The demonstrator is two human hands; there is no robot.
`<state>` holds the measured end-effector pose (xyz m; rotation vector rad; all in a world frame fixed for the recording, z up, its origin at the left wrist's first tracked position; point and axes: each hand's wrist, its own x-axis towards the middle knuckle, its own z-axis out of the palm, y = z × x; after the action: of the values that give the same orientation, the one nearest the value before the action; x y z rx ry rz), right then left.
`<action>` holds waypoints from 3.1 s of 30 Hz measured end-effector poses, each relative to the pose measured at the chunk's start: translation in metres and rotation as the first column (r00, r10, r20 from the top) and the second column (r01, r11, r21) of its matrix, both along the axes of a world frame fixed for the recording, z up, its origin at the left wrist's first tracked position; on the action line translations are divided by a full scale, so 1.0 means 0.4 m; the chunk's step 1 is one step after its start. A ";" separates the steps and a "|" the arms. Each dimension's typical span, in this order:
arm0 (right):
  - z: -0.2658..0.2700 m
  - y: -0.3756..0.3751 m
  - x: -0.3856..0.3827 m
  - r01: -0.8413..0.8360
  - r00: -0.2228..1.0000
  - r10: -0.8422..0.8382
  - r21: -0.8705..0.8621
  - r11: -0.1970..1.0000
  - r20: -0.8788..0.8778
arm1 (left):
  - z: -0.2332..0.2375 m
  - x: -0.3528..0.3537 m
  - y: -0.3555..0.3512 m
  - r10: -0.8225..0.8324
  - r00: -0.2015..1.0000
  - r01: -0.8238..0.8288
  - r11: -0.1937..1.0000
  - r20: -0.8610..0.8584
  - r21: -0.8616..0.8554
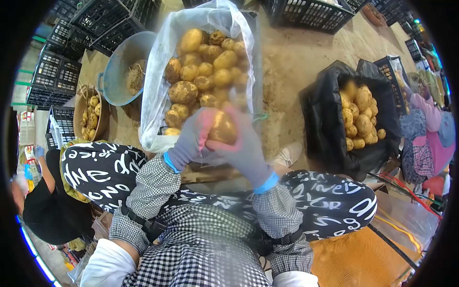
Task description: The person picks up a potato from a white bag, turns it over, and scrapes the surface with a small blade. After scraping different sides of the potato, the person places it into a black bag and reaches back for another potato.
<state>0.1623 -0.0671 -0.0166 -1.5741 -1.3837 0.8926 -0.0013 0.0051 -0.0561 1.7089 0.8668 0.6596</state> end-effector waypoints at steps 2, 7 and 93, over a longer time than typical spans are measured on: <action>-0.013 0.002 -0.006 -0.021 1.000 0.021 0.010 1.000 0.010 | -0.014 -0.015 0.000 0.036 0.991 -0.019 0.991 -0.128 0.129; 0.012 0.010 -0.019 -0.049 0.745 -0.096 -0.198 0.979 -0.660 | 0.035 -0.039 0.028 0.193 0.917 -0.276 0.938 -0.348 -0.209; -0.080 0.041 -0.036 0.061 0.852 -0.094 -0.081 0.995 -0.515 | 0.025 -0.030 0.024 0.144 0.978 -0.137 0.989 0.152 -0.050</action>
<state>0.1478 -0.0508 -0.0488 -1.2872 -0.9049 1.2124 -0.0133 0.0147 -0.0462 1.5482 0.8898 0.8537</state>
